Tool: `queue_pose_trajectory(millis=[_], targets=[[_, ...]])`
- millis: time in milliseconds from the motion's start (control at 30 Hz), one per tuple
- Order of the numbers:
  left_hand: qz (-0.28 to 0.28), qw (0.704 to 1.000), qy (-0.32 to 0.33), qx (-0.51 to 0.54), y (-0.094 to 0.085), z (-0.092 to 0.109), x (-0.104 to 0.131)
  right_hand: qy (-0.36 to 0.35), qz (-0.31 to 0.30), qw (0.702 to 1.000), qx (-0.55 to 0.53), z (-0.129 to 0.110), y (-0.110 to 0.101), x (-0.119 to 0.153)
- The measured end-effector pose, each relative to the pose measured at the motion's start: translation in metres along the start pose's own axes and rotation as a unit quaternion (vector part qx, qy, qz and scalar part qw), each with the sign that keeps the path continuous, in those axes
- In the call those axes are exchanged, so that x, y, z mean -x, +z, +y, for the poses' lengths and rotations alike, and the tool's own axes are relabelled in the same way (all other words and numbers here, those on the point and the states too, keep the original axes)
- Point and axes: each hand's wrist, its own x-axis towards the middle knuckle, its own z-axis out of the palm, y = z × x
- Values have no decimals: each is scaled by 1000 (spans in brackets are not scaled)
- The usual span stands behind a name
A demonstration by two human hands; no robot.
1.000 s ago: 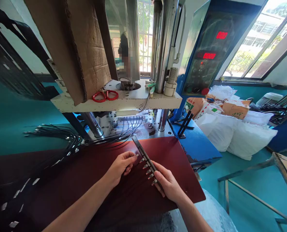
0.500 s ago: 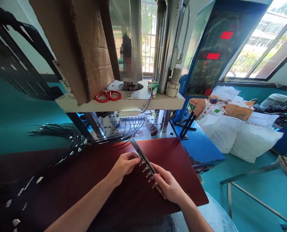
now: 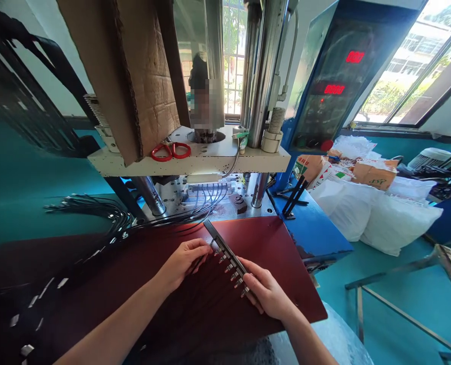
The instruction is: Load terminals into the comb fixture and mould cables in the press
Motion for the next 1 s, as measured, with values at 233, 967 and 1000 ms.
queue_pose_trajectory(millis=[233,967,1000], targets=[[47,996,49,-65,2,4,1,0,-8,1000,13,0,-2,0],[6,999,18,-47,1,-3,0,5,-23,1000,15,-5,1,-1],[2,999,17,-37,1,-3,0,5,-22,1000,17,-6,1,-1]])
